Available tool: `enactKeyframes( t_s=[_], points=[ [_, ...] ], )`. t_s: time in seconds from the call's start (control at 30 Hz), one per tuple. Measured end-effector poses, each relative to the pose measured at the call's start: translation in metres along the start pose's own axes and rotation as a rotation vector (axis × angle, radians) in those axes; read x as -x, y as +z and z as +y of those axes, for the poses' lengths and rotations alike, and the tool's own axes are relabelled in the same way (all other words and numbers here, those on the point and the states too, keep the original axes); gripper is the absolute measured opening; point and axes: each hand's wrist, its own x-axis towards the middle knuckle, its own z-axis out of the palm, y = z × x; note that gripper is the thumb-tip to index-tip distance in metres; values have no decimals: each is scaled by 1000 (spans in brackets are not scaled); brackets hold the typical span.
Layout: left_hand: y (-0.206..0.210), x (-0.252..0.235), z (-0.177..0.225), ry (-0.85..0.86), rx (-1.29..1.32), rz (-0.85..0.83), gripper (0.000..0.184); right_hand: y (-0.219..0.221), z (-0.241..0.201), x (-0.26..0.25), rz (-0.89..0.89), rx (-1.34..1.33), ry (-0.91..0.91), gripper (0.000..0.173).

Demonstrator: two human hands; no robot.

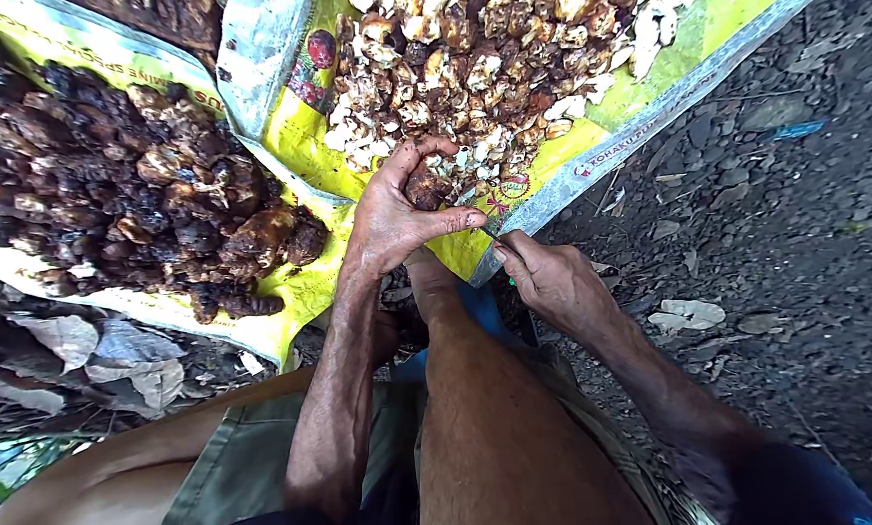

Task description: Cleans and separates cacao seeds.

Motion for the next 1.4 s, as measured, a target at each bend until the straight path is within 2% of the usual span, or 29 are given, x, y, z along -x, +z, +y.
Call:
enactKeyframes(
  t_s=[0.1,0.23,0.3,0.43,0.5,0.6,0.9,1.0,1.07,1.27,1.4],
  points=[
    [-2,-10,-15,41,105,-8,66,-2,0,-1,-30,-9,6,33],
    [6,16,26,-114,-19,-20,55,-4,1,-1,-80,1,19,32],
    [7,18,28,-125,-38,-36,52,-4,2,-1,-97,0,26,31],
    [3,-8,-11,25,80,-41,56,-6,-1,-3,-127,11,66,28],
    [4,4,-4,16,101,-17,62,-3,-3,-4,-133,14,100,28],
    [9,20,4,-15,116,17,67,3,-5,-4,-108,15,121,28],
    [4,17,21,-105,148,61,66,19,-27,-19,5,29,239,28],
    [4,17,28,-160,165,63,61,28,-30,-20,33,27,278,29],
    [6,15,38,-239,179,87,52,30,-32,-22,39,37,300,29],
    [20,3,19,-273,423,191,55,33,-37,-31,69,-8,303,27],
    [17,4,16,-265,468,179,56,31,-36,-33,42,-48,303,27]
  ],
)
